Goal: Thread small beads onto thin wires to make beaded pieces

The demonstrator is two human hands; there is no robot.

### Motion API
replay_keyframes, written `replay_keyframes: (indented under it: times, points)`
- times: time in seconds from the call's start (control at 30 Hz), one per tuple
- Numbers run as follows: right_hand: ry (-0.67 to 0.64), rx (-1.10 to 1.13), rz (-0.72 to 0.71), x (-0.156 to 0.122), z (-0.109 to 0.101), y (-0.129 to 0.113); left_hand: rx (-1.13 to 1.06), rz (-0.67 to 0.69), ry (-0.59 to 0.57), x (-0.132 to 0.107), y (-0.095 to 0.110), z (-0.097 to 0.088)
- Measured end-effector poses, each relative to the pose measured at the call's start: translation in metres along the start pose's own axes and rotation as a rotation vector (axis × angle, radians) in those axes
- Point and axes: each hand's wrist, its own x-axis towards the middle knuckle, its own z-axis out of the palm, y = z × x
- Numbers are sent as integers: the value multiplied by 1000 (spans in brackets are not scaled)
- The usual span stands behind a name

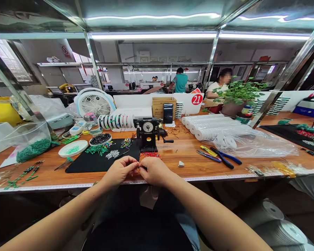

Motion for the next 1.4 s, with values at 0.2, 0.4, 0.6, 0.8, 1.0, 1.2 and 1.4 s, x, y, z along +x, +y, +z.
replay_keyframes:
  times: [0.2,0.4,0.6,0.8,1.0,1.2,1.4]
  points:
    - [-5,-34,-4,-1,-1,-2,-45,78,-5,2,-7,-2]
    - [-21,-26,-2,-2,-1,-5,-131,52,-53,0,-5,-3]
    - [-37,-18,-25,-2,-2,-2,-85,21,-160,-2,-2,-11]
    - [-59,-40,-36,-4,-1,3,21,-5,-157,-5,0,-20]
    - [-77,-169,-97,-5,-3,2,393,287,-108,-6,11,-28]
    - [-54,-54,-160,-8,-5,-1,151,107,-101,8,17,-20]
    - [151,355,-70,-11,-2,-2,-148,-122,-200,20,4,-4]
